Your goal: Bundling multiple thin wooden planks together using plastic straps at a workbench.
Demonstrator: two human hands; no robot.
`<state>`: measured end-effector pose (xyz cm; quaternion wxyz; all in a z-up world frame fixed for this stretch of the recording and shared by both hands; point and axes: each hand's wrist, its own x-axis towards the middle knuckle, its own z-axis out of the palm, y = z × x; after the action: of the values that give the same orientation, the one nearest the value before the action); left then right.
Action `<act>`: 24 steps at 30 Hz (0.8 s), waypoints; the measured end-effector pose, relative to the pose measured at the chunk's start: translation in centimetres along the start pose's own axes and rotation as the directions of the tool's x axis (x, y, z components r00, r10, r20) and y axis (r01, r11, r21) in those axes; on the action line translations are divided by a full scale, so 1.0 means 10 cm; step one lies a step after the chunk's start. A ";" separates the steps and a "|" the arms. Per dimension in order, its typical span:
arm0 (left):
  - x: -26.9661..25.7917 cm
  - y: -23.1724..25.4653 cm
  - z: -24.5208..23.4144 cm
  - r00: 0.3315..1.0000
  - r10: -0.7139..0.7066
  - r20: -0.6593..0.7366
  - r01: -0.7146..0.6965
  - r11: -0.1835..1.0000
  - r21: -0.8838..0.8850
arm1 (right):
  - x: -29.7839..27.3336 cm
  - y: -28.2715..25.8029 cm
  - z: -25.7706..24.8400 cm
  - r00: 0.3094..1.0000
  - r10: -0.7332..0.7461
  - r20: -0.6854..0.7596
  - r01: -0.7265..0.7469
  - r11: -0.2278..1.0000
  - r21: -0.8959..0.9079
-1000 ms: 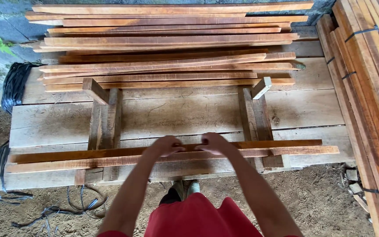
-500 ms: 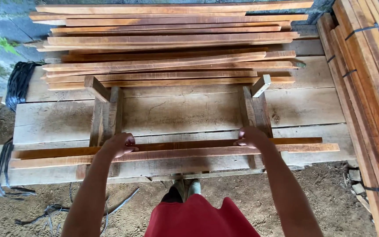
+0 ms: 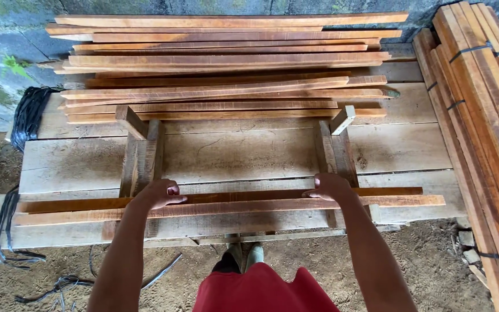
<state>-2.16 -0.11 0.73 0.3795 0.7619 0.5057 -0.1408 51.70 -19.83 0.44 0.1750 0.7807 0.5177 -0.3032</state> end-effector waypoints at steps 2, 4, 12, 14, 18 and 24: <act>0.01 0.06 -0.01 1.000 0.016 -0.007 -0.016 0.996 0.084 | -0.11 -0.13 -0.18 0.999 0.005 0.032 -0.004 1.000 -0.007; 0.03 0.14 0.05 0.999 0.034 -0.010 -0.032 0.986 0.167 | -0.24 -0.22 -0.31 0.998 0.012 0.065 -0.011 1.000 -0.015; 0.53 0.13 0.08 0.987 -0.097 0.129 0.028 0.890 0.455 | 0.11 -0.26 -0.50 0.985 0.063 0.158 -0.054 0.997 -0.061; 0.56 0.23 -0.09 0.978 -0.106 0.180 0.007 0.877 0.480 | 0.14 -0.39 -0.64 0.991 0.052 0.127 -0.047 0.998 -0.047; 0.93 0.19 -0.21 0.979 -0.096 0.179 0.007 0.896 0.443 | 0.43 -0.55 -0.86 1.000 0.015 0.017 -0.014 0.999 -0.048; 2.01 -0.12 -0.32 1.000 0.022 -0.004 -0.017 0.870 0.493 | 1.22 -0.73 -0.96 0.978 -0.128 -0.166 0.115 0.990 -0.082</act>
<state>5.30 15.80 -9.69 0.1718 0.8391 0.4472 -0.2577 51.24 -2.68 -0.03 0.1392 0.7638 0.5882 -0.2265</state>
